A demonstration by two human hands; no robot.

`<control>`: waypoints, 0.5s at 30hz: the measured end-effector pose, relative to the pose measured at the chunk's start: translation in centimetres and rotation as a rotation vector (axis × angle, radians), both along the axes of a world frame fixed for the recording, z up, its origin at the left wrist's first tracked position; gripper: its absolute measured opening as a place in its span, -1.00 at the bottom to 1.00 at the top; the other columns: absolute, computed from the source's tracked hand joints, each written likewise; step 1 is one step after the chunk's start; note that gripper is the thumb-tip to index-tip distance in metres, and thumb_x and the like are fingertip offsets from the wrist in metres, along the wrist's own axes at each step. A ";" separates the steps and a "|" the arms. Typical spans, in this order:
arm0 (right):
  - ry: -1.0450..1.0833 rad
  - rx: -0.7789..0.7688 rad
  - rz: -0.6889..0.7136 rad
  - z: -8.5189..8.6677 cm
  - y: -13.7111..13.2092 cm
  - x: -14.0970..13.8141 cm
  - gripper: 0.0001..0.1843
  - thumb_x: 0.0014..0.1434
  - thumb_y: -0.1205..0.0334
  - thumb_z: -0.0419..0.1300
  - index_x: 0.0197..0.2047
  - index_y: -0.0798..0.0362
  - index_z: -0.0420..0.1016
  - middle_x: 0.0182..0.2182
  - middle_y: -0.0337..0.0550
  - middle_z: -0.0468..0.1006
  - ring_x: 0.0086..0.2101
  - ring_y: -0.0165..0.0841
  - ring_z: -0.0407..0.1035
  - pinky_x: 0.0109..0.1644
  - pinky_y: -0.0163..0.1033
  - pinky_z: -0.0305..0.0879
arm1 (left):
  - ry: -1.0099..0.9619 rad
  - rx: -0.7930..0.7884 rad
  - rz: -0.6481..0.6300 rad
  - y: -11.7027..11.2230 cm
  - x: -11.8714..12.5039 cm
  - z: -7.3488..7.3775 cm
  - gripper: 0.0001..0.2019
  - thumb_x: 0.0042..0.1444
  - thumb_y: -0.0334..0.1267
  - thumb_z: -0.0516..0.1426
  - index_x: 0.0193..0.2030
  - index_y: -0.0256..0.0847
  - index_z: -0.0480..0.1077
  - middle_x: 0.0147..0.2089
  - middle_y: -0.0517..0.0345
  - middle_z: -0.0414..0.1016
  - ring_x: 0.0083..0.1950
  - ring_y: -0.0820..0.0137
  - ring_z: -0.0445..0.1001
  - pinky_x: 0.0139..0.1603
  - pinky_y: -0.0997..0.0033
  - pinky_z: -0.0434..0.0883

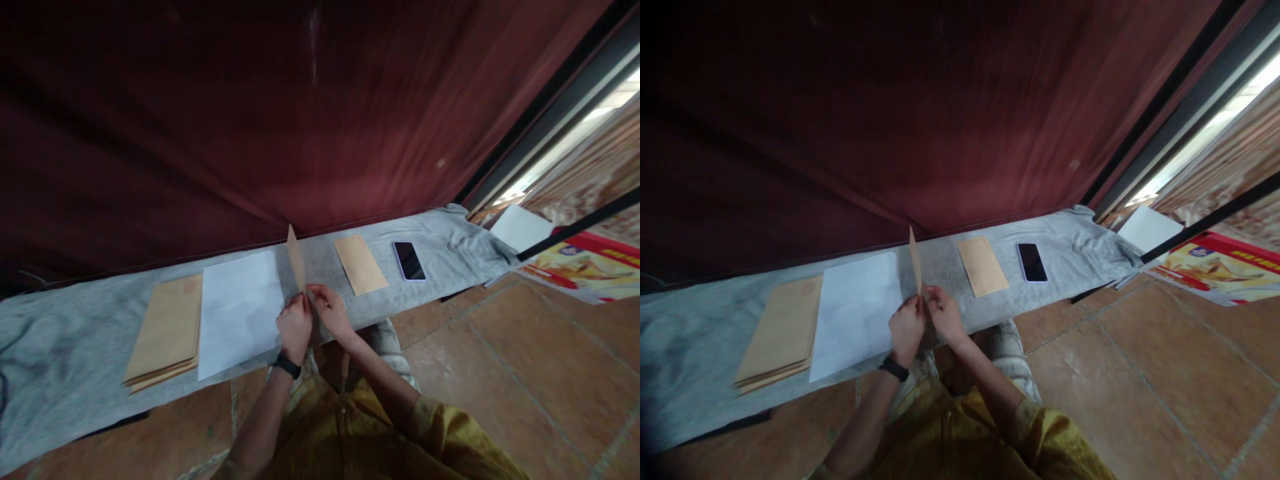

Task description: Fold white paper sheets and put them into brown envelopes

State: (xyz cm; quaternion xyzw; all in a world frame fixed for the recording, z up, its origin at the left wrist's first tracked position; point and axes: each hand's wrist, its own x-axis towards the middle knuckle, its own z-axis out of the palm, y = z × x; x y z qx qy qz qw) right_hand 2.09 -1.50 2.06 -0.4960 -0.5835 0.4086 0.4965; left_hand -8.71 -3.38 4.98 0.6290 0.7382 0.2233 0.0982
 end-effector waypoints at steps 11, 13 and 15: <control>0.390 -0.376 -0.010 -1.5 -0.6 0.5 -0.56 0.22 -0.17 0.06 -0.16 0.04 0.47 -0.40 -0.15 0.58 -0.37 -0.29 0.51 -0.30 -0.22 0.46 | -1.633 0.125 0.369 -0.4 2.8 -2.7 -0.84 -0.01 -0.22 0.27 -0.35 -0.25 0.45 -0.26 0.10 0.61 -0.20 0.39 0.61 0.02 0.24 0.55; 0.304 -0.315 -0.052 -1.5 -0.2 1.0 -0.62 0.15 -0.16 0.11 -0.30 0.01 0.41 -0.47 -0.23 0.51 -0.43 -0.33 0.45 -0.36 -0.27 0.41 | -1.671 0.090 0.397 -0.7 3.6 -3.5 -0.89 -0.01 -0.27 0.26 -0.38 -0.24 0.44 -0.27 0.12 0.61 -0.19 0.41 0.62 0.05 0.26 0.54; 0.191 -0.268 -0.086 -1.7 0.5 1.7 -0.66 0.09 -0.12 0.15 -0.43 -0.02 0.31 -0.56 -0.31 0.41 -0.50 -0.39 0.35 -0.42 -0.31 0.32 | -1.676 0.050 0.399 -0.7 3.9 -4.1 -0.90 0.01 -0.29 0.25 -0.40 -0.23 0.42 -0.30 0.12 0.61 -0.19 0.40 0.63 0.05 0.27 0.54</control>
